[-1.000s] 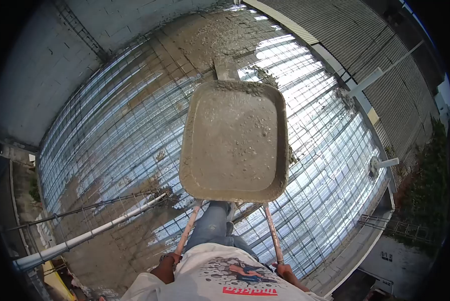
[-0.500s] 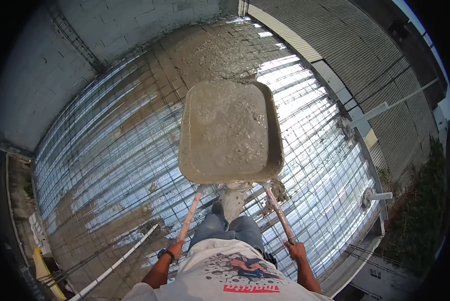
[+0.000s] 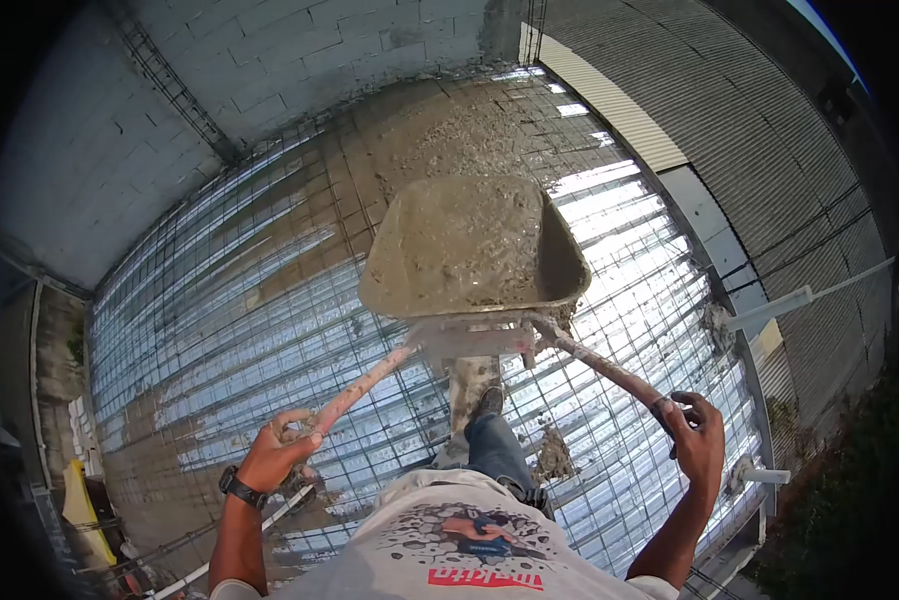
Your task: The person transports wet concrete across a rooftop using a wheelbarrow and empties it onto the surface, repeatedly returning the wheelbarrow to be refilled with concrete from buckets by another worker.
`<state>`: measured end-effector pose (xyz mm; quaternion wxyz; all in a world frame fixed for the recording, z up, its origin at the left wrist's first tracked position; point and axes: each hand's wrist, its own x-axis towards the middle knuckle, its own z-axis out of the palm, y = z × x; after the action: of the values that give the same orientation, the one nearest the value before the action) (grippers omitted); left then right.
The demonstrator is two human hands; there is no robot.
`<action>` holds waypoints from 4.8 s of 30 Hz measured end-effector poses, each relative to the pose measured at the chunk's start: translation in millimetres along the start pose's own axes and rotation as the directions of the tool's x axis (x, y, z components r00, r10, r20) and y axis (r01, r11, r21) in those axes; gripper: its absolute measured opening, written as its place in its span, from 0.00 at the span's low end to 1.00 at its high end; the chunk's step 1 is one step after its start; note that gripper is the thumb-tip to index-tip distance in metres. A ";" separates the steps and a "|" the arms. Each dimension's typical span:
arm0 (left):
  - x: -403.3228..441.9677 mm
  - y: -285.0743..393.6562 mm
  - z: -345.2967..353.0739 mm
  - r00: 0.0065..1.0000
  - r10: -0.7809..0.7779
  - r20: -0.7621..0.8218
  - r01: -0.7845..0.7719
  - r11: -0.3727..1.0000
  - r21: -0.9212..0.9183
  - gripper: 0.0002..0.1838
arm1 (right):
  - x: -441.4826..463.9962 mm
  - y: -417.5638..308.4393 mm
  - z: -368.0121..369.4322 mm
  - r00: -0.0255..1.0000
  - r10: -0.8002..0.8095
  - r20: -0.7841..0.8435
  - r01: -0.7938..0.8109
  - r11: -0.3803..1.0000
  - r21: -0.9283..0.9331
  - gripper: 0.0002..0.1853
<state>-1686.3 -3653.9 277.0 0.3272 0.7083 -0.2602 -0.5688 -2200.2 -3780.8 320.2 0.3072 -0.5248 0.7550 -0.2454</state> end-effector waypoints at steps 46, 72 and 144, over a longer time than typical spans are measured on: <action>483.4 621.1 -68.3 0.003 0.694 -0.720 -0.864 0.364 0.347 0.16 | 645.8 -487.2 88.2 0.615 -0.245 -0.749 0.753 0.465 0.466 0.16; 304.3 450.7 2.3 -0.079 0.588 -0.805 -0.997 -0.032 0.074 0.12 | 490.4 -353.2 30.0 0.686 -0.397 -0.609 0.689 0.089 0.719 0.29; -547.2 -813.5 -395.1 0.933 -0.216 0.289 0.021 0.832 0.554 0.21 | -1178.9 430.4 248.3 0.789 0.224 0.572 -0.612 0.212 0.762 0.28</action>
<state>-1422.5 -2653.3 61.6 0.0271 0.6776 -0.4176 -0.6047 -1990.2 -2539.3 93.5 0.7267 -0.0596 0.5266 -0.4372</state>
